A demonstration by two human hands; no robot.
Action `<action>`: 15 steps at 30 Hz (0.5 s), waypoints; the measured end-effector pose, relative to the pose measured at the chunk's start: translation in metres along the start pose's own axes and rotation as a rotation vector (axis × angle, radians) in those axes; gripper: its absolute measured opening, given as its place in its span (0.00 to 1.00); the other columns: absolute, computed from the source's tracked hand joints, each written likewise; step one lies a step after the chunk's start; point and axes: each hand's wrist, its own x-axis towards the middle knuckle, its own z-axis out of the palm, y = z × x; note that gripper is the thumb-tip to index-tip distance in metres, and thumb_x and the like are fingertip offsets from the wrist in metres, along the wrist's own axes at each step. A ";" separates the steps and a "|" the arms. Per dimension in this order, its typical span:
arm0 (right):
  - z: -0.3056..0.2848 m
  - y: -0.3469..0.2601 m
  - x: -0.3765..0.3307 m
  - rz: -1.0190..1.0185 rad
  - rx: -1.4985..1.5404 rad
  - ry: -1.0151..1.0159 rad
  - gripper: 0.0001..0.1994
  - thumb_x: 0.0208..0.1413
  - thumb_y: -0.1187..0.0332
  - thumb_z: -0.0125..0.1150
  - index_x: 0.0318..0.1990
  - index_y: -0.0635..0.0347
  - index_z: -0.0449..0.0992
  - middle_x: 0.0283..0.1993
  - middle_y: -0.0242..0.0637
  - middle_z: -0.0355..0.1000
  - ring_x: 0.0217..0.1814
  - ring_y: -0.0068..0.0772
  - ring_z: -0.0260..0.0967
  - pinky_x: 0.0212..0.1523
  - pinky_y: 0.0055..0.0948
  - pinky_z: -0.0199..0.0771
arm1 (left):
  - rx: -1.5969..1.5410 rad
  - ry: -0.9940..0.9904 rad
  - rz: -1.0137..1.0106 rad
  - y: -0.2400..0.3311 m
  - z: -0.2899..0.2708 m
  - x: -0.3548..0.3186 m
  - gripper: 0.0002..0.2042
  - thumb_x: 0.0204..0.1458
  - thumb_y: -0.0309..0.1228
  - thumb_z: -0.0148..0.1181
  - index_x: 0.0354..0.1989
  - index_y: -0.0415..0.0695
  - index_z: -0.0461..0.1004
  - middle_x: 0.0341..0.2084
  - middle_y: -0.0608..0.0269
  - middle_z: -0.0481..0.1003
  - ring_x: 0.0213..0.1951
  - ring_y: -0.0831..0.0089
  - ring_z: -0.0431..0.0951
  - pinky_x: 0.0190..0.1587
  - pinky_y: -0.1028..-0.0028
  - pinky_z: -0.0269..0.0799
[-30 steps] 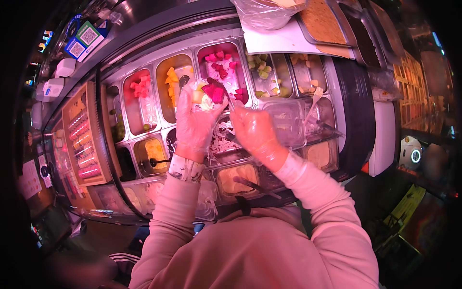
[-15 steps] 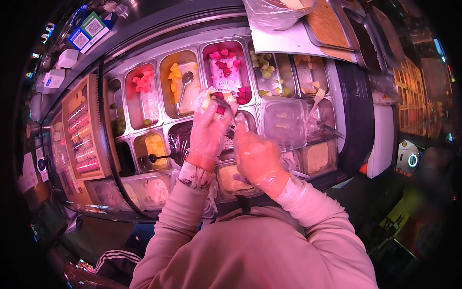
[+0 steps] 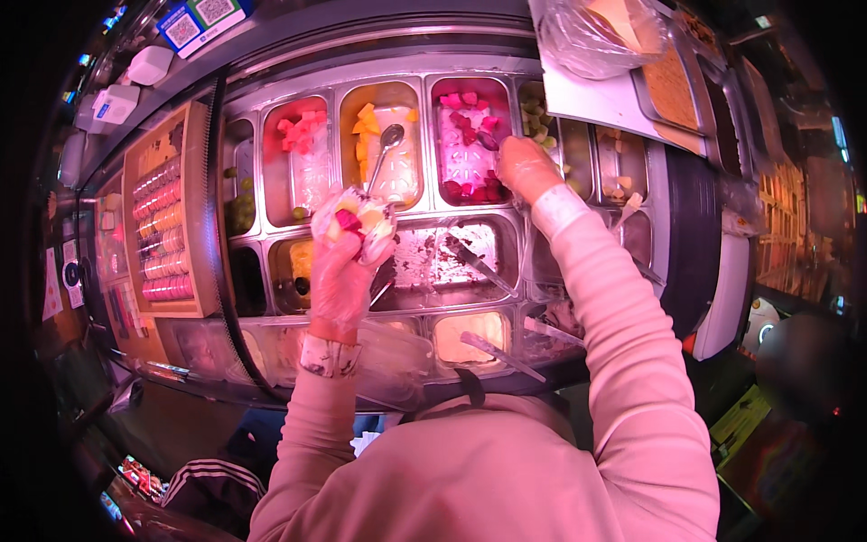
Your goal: The person scoops a white base from a refrigerated bin, adds colorful toppings, and wraps the mixture in a thin sheet. They then roll the bundle, coat it in a brown crumbly topping, and place it into a plastic bag. Finally, they open a styrofoam container and scoop additional white base into it.
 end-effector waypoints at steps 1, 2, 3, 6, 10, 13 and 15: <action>0.003 -0.010 0.006 -0.034 -0.129 0.021 0.08 0.54 0.68 0.64 0.34 0.64 0.85 0.38 0.54 0.81 0.43 0.57 0.81 0.44 0.51 0.81 | 0.010 -0.001 0.025 0.007 -0.005 -0.003 0.35 0.57 0.22 0.63 0.74 0.49 0.56 0.60 0.55 0.70 0.56 0.58 0.78 0.53 0.52 0.82; 0.008 -0.024 0.014 -0.096 -0.171 0.113 0.08 0.55 0.68 0.62 0.33 0.62 0.85 0.37 0.52 0.82 0.41 0.56 0.82 0.42 0.51 0.82 | 0.053 0.006 0.038 0.016 -0.008 -0.007 0.35 0.57 0.23 0.64 0.73 0.49 0.57 0.62 0.55 0.70 0.58 0.56 0.77 0.52 0.53 0.83; 0.010 -0.053 0.021 -0.162 -0.210 0.202 0.09 0.57 0.69 0.59 0.32 0.60 0.85 0.36 0.51 0.82 0.39 0.54 0.83 0.40 0.50 0.82 | 0.073 0.035 0.043 0.022 -0.012 -0.011 0.36 0.57 0.24 0.65 0.74 0.49 0.56 0.62 0.55 0.69 0.59 0.55 0.76 0.52 0.54 0.83; 0.041 -0.130 0.041 -0.220 0.094 0.138 0.11 0.57 0.67 0.58 0.34 0.61 0.85 0.37 0.57 0.81 0.37 0.59 0.82 0.38 0.52 0.82 | 0.080 0.110 0.064 0.034 -0.024 -0.020 0.39 0.54 0.27 0.69 0.74 0.48 0.56 0.64 0.56 0.68 0.62 0.53 0.74 0.49 0.58 0.84; 0.117 -0.173 0.076 0.245 0.346 -0.209 0.21 0.52 0.54 0.68 0.45 0.65 0.85 0.45 0.55 0.82 0.50 0.54 0.81 0.52 0.44 0.81 | -0.001 0.102 0.039 0.040 -0.028 -0.020 0.41 0.52 0.27 0.71 0.75 0.49 0.55 0.64 0.57 0.68 0.63 0.52 0.74 0.49 0.58 0.84; 0.162 -0.175 0.086 0.414 0.479 -0.176 0.24 0.44 0.54 0.77 0.42 0.67 0.85 0.41 0.51 0.83 0.43 0.48 0.84 0.48 0.40 0.82 | 0.001 0.123 0.026 0.047 -0.025 -0.027 0.43 0.51 0.27 0.71 0.76 0.50 0.54 0.64 0.57 0.68 0.62 0.50 0.74 0.47 0.59 0.84; 0.179 -0.175 0.088 0.544 0.646 -0.121 0.24 0.41 0.58 0.80 0.41 0.69 0.84 0.40 0.50 0.83 0.40 0.46 0.84 0.44 0.39 0.83 | -0.011 0.112 0.000 0.049 -0.028 -0.032 0.43 0.52 0.27 0.71 0.76 0.50 0.54 0.64 0.57 0.68 0.62 0.49 0.74 0.46 0.60 0.84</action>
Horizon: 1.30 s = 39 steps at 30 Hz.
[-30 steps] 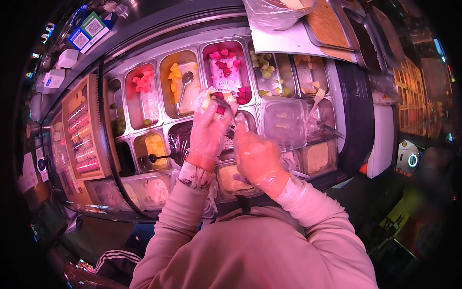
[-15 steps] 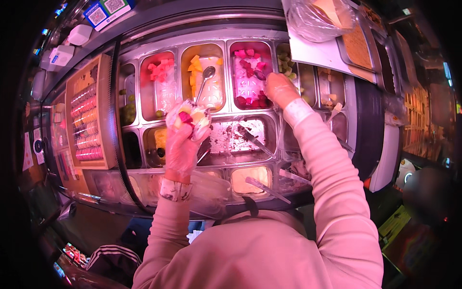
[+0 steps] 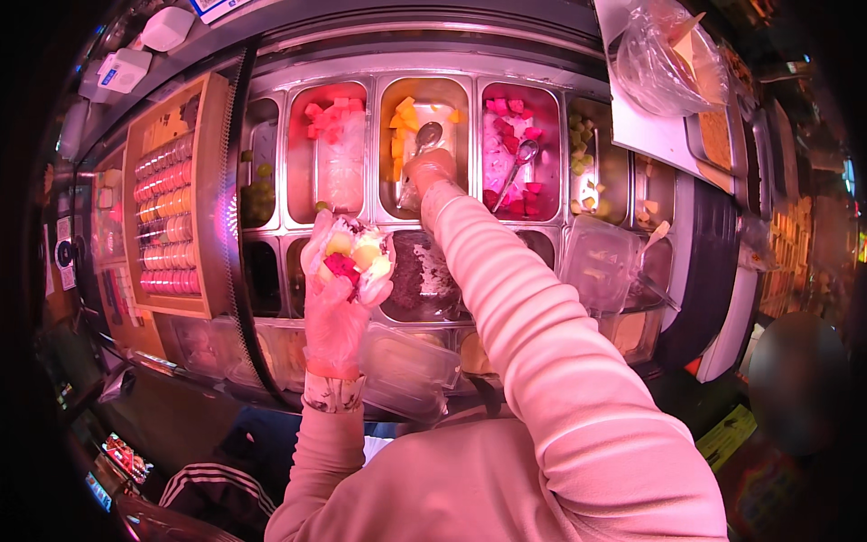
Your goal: The person scoops a white base from a refrigerated bin, adds colorful toppings, and wraps the mixture in a thin sheet. They then roll the bundle, coat it in a brown crumbly topping, and place it into a plastic bag. Finally, they open a styrofoam container and scoop additional white base into it.
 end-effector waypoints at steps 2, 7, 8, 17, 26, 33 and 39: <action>0.003 0.009 0.003 0.094 0.196 0.048 0.22 0.40 0.63 0.81 0.40 0.71 0.84 0.39 0.48 0.83 0.38 0.43 0.84 0.40 0.38 0.83 | -0.028 -0.008 -0.022 0.000 -0.008 -0.001 0.42 0.53 0.23 0.68 0.76 0.49 0.54 0.63 0.55 0.68 0.62 0.49 0.75 0.45 0.57 0.85; -0.024 0.002 -0.015 0.147 0.628 -0.172 0.04 0.55 0.79 0.65 0.32 0.72 0.76 0.24 0.47 0.74 0.18 0.40 0.71 0.19 0.39 0.72 | -0.156 -0.014 -0.021 0.000 -0.016 -0.006 0.39 0.54 0.17 0.63 0.75 0.48 0.56 0.62 0.51 0.70 0.58 0.50 0.78 0.48 0.50 0.87; -0.035 -0.004 -0.030 0.170 0.676 -0.228 0.04 0.55 0.80 0.64 0.33 0.73 0.76 0.24 0.48 0.73 0.18 0.40 0.70 0.18 0.38 0.71 | -0.157 -0.017 -0.022 0.001 -0.017 -0.007 0.39 0.54 0.17 0.63 0.75 0.48 0.55 0.62 0.51 0.70 0.58 0.50 0.78 0.48 0.50 0.87; -0.022 -0.017 0.015 0.472 1.167 -0.500 0.04 0.62 0.78 0.51 0.37 0.70 0.71 0.24 0.41 0.69 0.15 0.28 0.64 0.12 0.23 0.60 | -0.149 -0.031 -0.066 0.007 -0.021 -0.014 0.40 0.54 0.19 0.63 0.76 0.49 0.53 0.61 0.51 0.70 0.55 0.52 0.79 0.47 0.52 0.86; -0.002 0.006 0.082 0.565 1.479 -0.590 0.07 0.67 0.75 0.46 0.38 0.65 0.70 0.24 0.34 0.66 0.16 0.22 0.59 0.13 0.16 0.60 | -0.172 -0.016 -0.080 0.003 -0.019 -0.010 0.42 0.54 0.19 0.66 0.77 0.49 0.52 0.63 0.52 0.69 0.57 0.50 0.79 0.48 0.49 0.86; -0.014 0.013 0.049 0.194 1.261 -0.559 0.06 0.65 0.76 0.48 0.33 0.60 0.68 0.21 0.31 0.62 0.17 0.23 0.56 0.16 0.20 0.56 | -0.126 -0.019 -0.095 -0.003 -0.011 -0.009 0.40 0.56 0.20 0.64 0.76 0.48 0.52 0.64 0.53 0.69 0.62 0.50 0.75 0.49 0.49 0.86; -0.067 -0.028 -0.041 0.101 1.103 -0.357 0.12 0.58 0.77 0.57 0.22 0.59 0.67 0.17 0.37 0.65 0.12 0.29 0.56 0.13 0.30 0.49 | -0.159 -0.037 -0.065 -0.009 -0.010 0.012 0.36 0.57 0.18 0.61 0.75 0.47 0.56 0.64 0.52 0.69 0.64 0.47 0.74 0.57 0.40 0.79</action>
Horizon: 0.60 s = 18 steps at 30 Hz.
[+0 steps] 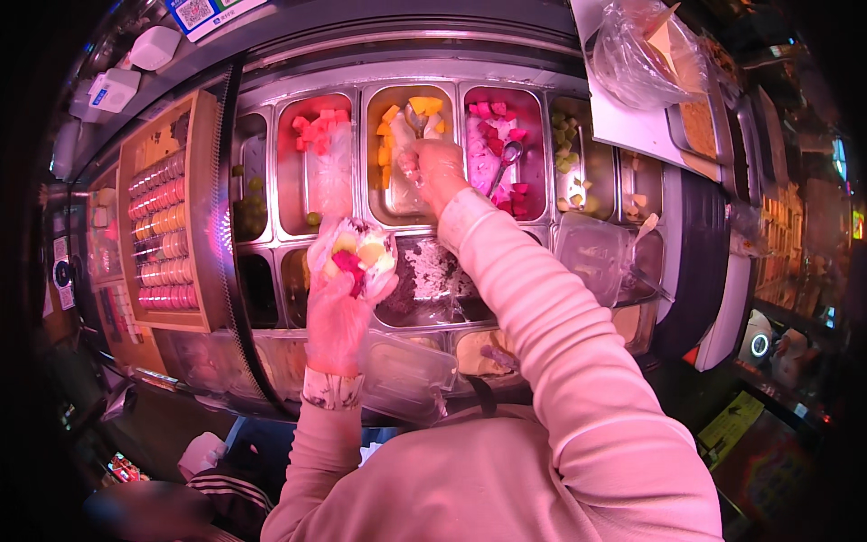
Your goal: The person scoops a white base from a refrigerated bin, adds colorful toppings, and wraps the mixture in a thin sheet. They then roll the bundle, coat it in a brown crumbly topping, and place it into a plastic bag. Finally, they open a styrofoam container and scoop additional white base into it.
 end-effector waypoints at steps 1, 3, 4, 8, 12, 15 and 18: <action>-0.004 -0.009 -0.015 -0.027 -0.049 -0.014 0.12 0.59 0.76 0.57 0.23 0.60 0.68 0.18 0.37 0.66 0.12 0.28 0.57 0.13 0.30 0.50 | -0.004 -0.022 0.000 -0.001 -0.001 0.007 0.36 0.57 0.18 0.61 0.74 0.47 0.56 0.64 0.52 0.68 0.64 0.47 0.73 0.58 0.39 0.78; -0.010 -0.029 -0.050 -0.072 -0.165 -0.038 0.11 0.60 0.74 0.59 0.25 0.60 0.70 0.19 0.36 0.67 0.13 0.25 0.58 0.12 0.27 0.51 | -0.017 -0.105 0.017 -0.002 -0.007 0.022 0.31 0.59 0.24 0.63 0.71 0.46 0.60 0.64 0.52 0.69 0.64 0.47 0.73 0.59 0.38 0.77; -0.010 -0.039 -0.071 -0.088 -0.235 -0.051 0.11 0.62 0.72 0.60 0.26 0.59 0.71 0.20 0.35 0.68 0.13 0.23 0.57 0.12 0.26 0.51 | -0.036 -0.114 0.025 -0.003 -0.009 0.027 0.30 0.59 0.26 0.63 0.70 0.46 0.61 0.64 0.53 0.69 0.64 0.48 0.73 0.59 0.38 0.77; -0.020 -0.079 -0.138 -0.100 -0.442 -0.116 0.13 0.64 0.70 0.59 0.26 0.60 0.73 0.19 0.34 0.69 0.12 0.22 0.59 0.11 0.24 0.53 | 0.016 -0.085 0.024 -0.012 -0.012 0.055 0.26 0.65 0.36 0.61 0.69 0.48 0.62 0.64 0.56 0.69 0.63 0.51 0.73 0.60 0.38 0.74; -0.023 -0.103 -0.192 -0.029 -0.617 -0.155 0.12 0.66 0.68 0.58 0.27 0.60 0.75 0.19 0.33 0.71 0.12 0.22 0.62 0.11 0.25 0.56 | -0.034 -0.082 -0.044 -0.032 0.000 0.081 0.25 0.68 0.41 0.57 0.71 0.51 0.62 0.65 0.58 0.68 0.63 0.55 0.73 0.63 0.40 0.72; -0.038 -0.098 -0.208 -0.168 -0.791 -0.170 0.14 0.67 0.66 0.58 0.29 0.62 0.76 0.19 0.31 0.71 0.12 0.23 0.65 0.12 0.26 0.60 | 0.008 -0.159 -0.044 -0.046 0.029 0.088 0.28 0.68 0.47 0.57 0.71 0.51 0.61 0.66 0.60 0.67 0.64 0.57 0.72 0.63 0.41 0.72; -0.059 -0.082 -0.205 -0.955 -1.270 -0.049 0.07 0.62 0.69 0.58 0.42 0.63 0.78 0.21 0.38 0.73 0.17 0.32 0.73 0.15 0.33 0.68 | -0.002 -0.172 -0.030 -0.056 0.051 0.083 0.31 0.66 0.51 0.57 0.72 0.50 0.60 0.67 0.60 0.66 0.64 0.57 0.72 0.62 0.40 0.73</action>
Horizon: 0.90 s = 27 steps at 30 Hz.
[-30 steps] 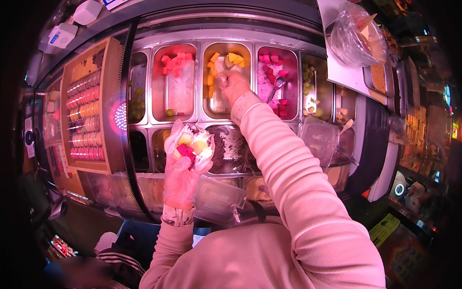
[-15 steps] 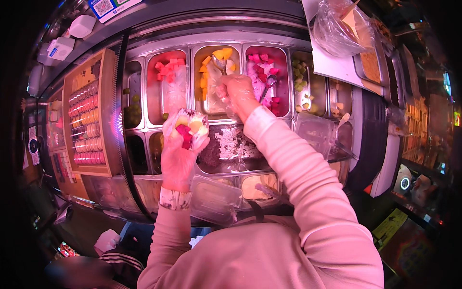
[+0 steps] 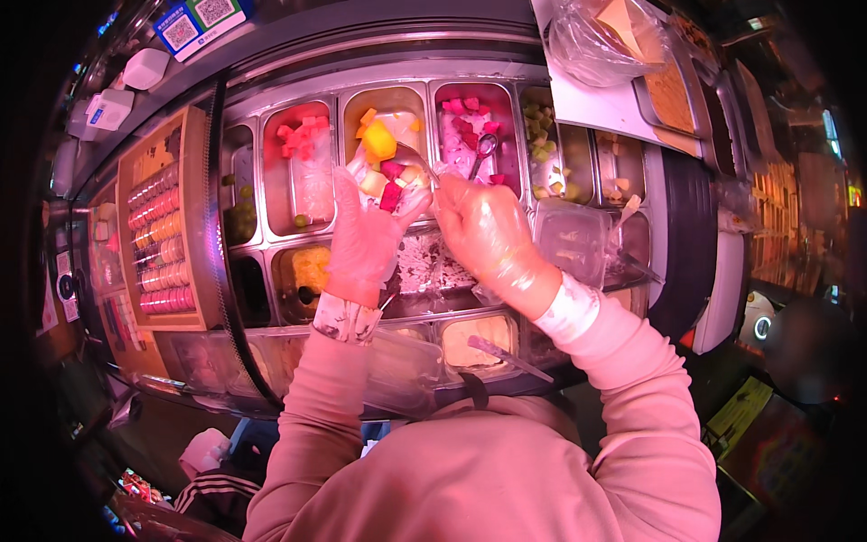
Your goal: The person scoops a white base from a refrigerated bin, adds colorful toppings, and wraps the mixture in a thin sheet. They then roll the bundle, coat it in a brown crumbly topping, and place it into a plastic bag. Finally, they open a styrofoam container and scoop additional white base into it.
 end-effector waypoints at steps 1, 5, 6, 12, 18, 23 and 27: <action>0.008 0.010 -0.008 -0.266 -0.231 0.171 0.09 0.61 0.70 0.58 0.46 0.63 0.78 0.22 0.40 0.74 0.19 0.33 0.74 0.16 0.35 0.70 | 0.000 0.003 0.001 -0.003 0.002 0.000 0.31 0.66 0.51 0.57 0.72 0.50 0.60 0.67 0.60 0.67 0.64 0.57 0.72 0.62 0.40 0.73; 0.010 0.012 -0.027 -0.297 -0.606 0.114 0.28 0.54 0.73 0.61 0.64 0.69 0.72 0.25 0.36 0.69 0.21 0.34 0.74 0.19 0.36 0.72 | -0.001 0.031 0.014 -0.003 0.009 -0.003 0.30 0.67 0.50 0.56 0.72 0.49 0.60 0.66 0.60 0.68 0.64 0.57 0.72 0.62 0.38 0.73; 0.008 0.010 -0.029 -0.322 -0.643 0.106 0.29 0.54 0.72 0.61 0.65 0.69 0.71 0.25 0.35 0.68 0.21 0.33 0.73 0.19 0.35 0.72 | -0.002 0.041 0.018 -0.001 0.011 -0.005 0.29 0.67 0.50 0.56 0.71 0.49 0.61 0.66 0.60 0.68 0.64 0.57 0.72 0.62 0.37 0.73; 0.006 0.012 -0.031 -0.403 -0.619 0.116 0.31 0.52 0.72 0.62 0.67 0.68 0.70 0.25 0.31 0.65 0.21 0.29 0.71 0.19 0.33 0.71 | 0.066 0.050 0.063 0.013 0.013 -0.014 0.27 0.68 0.46 0.56 0.71 0.50 0.61 0.65 0.60 0.69 0.64 0.57 0.73 0.61 0.35 0.73; -0.002 0.014 -0.028 -0.432 -0.528 0.100 0.32 0.51 0.73 0.63 0.68 0.63 0.71 0.24 0.31 0.66 0.21 0.30 0.71 0.20 0.33 0.72 | -0.042 0.049 -0.026 0.023 0.012 -0.023 0.27 0.70 0.47 0.53 0.73 0.52 0.59 0.64 0.60 0.69 0.63 0.56 0.73 0.59 0.35 0.75; -0.017 -0.002 -0.009 -0.541 -0.462 0.049 0.35 0.48 0.78 0.66 0.69 0.61 0.70 0.23 0.32 0.63 0.19 0.33 0.67 0.20 0.36 0.70 | -0.077 0.040 -0.113 0.030 0.010 -0.032 0.25 0.71 0.46 0.48 0.73 0.52 0.59 0.63 0.58 0.71 0.62 0.55 0.75 0.55 0.36 0.78; -0.029 -0.004 -0.005 -0.743 -0.616 -0.064 0.35 0.47 0.74 0.66 0.68 0.62 0.71 0.23 0.29 0.58 0.19 0.27 0.65 0.19 0.32 0.66 | -0.063 0.056 -0.095 0.034 0.015 -0.041 0.24 0.71 0.44 0.48 0.72 0.50 0.60 0.61 0.57 0.72 0.61 0.55 0.76 0.52 0.37 0.80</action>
